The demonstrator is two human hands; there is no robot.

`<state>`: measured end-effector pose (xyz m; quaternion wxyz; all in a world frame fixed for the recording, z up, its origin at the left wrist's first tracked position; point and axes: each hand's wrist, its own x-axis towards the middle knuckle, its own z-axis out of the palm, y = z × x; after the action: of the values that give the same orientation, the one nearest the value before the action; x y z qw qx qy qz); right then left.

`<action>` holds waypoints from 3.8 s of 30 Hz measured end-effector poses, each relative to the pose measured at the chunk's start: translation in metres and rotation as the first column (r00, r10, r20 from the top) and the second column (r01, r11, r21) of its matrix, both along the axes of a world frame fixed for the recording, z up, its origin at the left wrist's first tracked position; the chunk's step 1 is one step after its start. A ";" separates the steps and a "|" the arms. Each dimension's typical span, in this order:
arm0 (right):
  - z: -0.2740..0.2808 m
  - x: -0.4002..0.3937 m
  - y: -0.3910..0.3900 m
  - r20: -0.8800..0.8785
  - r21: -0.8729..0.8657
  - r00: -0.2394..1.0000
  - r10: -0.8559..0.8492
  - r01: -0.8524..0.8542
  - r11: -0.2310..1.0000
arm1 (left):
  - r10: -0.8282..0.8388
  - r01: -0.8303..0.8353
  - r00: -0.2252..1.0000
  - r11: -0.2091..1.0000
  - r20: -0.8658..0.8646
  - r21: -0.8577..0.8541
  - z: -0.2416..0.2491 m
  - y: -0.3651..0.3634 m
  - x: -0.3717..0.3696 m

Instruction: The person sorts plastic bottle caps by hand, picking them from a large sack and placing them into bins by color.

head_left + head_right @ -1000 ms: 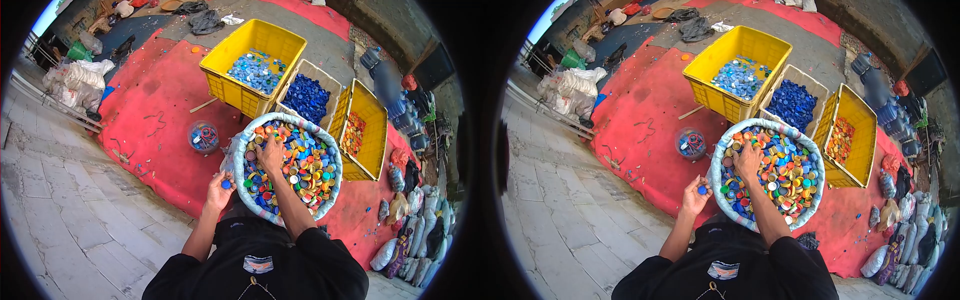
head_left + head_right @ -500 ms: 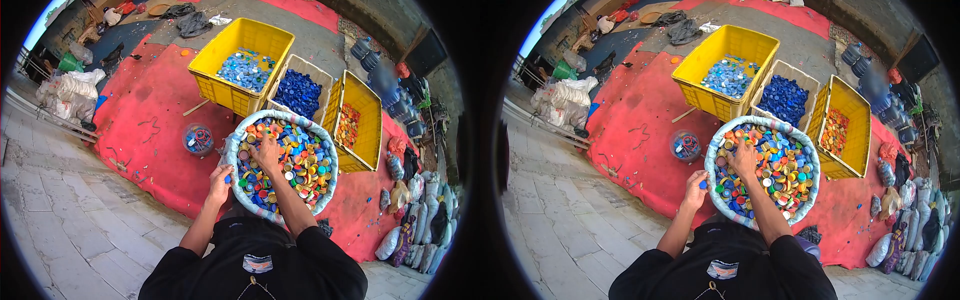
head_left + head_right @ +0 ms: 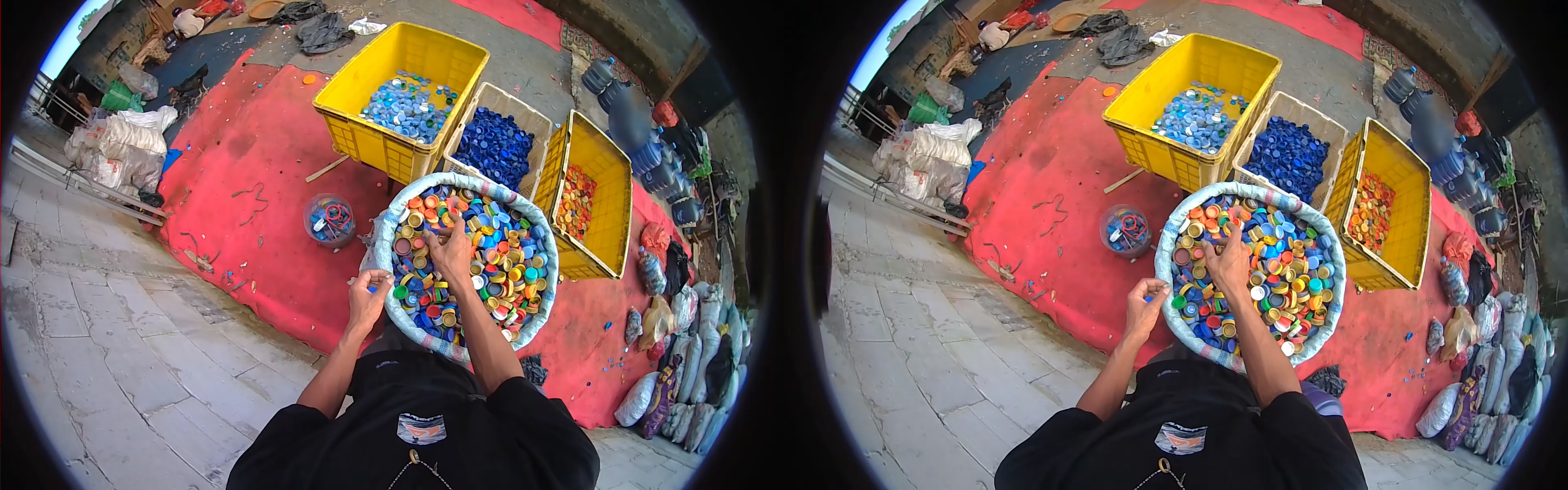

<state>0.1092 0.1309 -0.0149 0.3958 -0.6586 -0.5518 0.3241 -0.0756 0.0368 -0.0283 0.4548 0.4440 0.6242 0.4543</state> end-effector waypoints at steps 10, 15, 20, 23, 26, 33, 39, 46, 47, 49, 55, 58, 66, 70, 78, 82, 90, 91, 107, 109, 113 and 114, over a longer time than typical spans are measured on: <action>0.016 0.060 -0.092 -0.968 -0.225 -0.082 -0.238 -0.145 0.964 | -0.198 0.355 0.749 0.926 -0.632 0.131 0.020 0.032 0.027; 0.016 0.071 -0.133 -0.941 -0.331 -0.027 -0.336 -0.113 0.937 | -0.262 0.367 0.660 0.930 -0.704 -0.002 0.027 0.040 0.038; 0.016 0.073 -0.150 -0.933 -0.353 -0.028 -0.359 -0.130 0.927 | -0.307 0.373 0.650 0.926 -0.695 -0.060 0.032 0.048 0.041; 0.020 0.070 -0.152 -0.927 -0.374 0.017 -0.374 -0.107 0.921 | -0.255 0.370 0.718 0.928 -0.648 0.044 0.025 0.051 0.039; 0.019 0.072 -0.151 -0.921 -0.358 0.198 -0.335 -0.098 0.928 | -0.229 0.297 0.863 0.951 -0.451 0.085 0.024 0.055 0.036; 0.014 0.046 -0.125 -0.326 -0.211 0.944 0.055 -0.129 0.969 | 0.096 0.210 0.471 0.953 0.877 -0.217 0.050 0.035 0.015; 0.016 -0.003 -0.086 0.140 0.032 0.947 0.289 -0.297 0.954 | 0.277 0.063 0.390 0.943 0.878 -0.326 0.034 0.001 -0.001; 0.006 -0.034 -0.063 0.354 -0.051 0.867 0.351 -0.357 0.933 | 0.365 -0.001 0.367 0.920 0.856 -0.392 0.021 -0.022 -0.015; 0.002 -0.034 -0.061 0.357 -0.056 0.864 0.355 -0.360 0.931 | 0.364 -0.004 0.379 0.920 0.851 -0.392 0.019 -0.023 -0.016; -0.002 -0.035 -0.058 0.315 -0.074 0.877 0.363 -0.358 0.931 | 0.367 -0.013 0.402 0.918 0.839 -0.396 0.020 -0.024 -0.015; 0.005 -0.024 -0.056 -0.022 -0.026 0.969 0.247 -0.247 0.969 | 0.288 0.001 0.595 0.933 0.750 -0.359 0.025 -0.013 -0.003; 0.011 -0.010 -0.063 -0.230 0.046 0.961 0.155 -0.148 0.988 | 0.181 0.108 0.716 0.925 0.674 -0.363 0.042 -0.003 0.009; 0.049 0.024 -0.104 -0.226 0.271 0.969 0.100 -0.035 0.962 | -0.113 0.450 0.641 0.857 0.759 -0.252 0.074 0.014 0.063; 0.058 0.045 -0.118 -0.200 0.361 0.980 0.012 0.063 0.931 | -0.086 0.503 0.489 0.841 0.868 -0.200 0.068 0.014 0.080; 0.078 0.087 -0.117 -0.463 0.165 0.874 0.147 -0.078 0.983 | -0.141 0.634 0.404 0.756 0.904 -0.165 0.077 0.011 0.097; 0.077 0.090 -0.119 -0.495 0.115 0.861 0.115 -0.066 0.991 | -0.158 0.647 0.440 0.738 0.884 -0.190 0.081 0.010 0.104; 0.067 0.096 -0.121 -0.479 0.154 0.870 -0.118 0.216 0.964 | -0.089 0.605 0.423 0.768 0.902 -0.208 0.073 0.009 0.110; 0.067 0.098 -0.118 -0.330 0.199 0.922 -0.200 0.275 0.941 | -0.068 0.594 0.414 0.776 0.908 -0.213 0.075 0.010 0.110; 0.056 0.094 -0.128 -0.469 0.044 0.883 0.015 0.006 0.999 | -0.054 0.613 0.435 0.749 0.899 -0.252 0.069 -0.002 0.118; 0.056 0.093 -0.129 -0.710 -0.033 0.695 -0.109 0.122 0.992 | -0.081 0.615 0.402 0.762 0.912 -0.203 0.073 -0.001 0.118; 0.044 0.101 -0.133 -0.950 -0.239 0.159 -0.269 0.185 0.953 | -0.082 0.579 0.418 0.791 0.905 -0.195 0.068 0.002 0.115; 0.045 0.103 -0.135 -0.953 -0.278 0.074 -0.295 0.181 0.943 | -0.063 0.560 0.428 0.801 0.902 -0.210 0.066 0.003 0.114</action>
<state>0.2118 -0.0036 0.0303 0.6784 -0.3744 -0.0210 0.6317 0.0380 0.0394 0.0381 0.8770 0.1389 0.3046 0.3448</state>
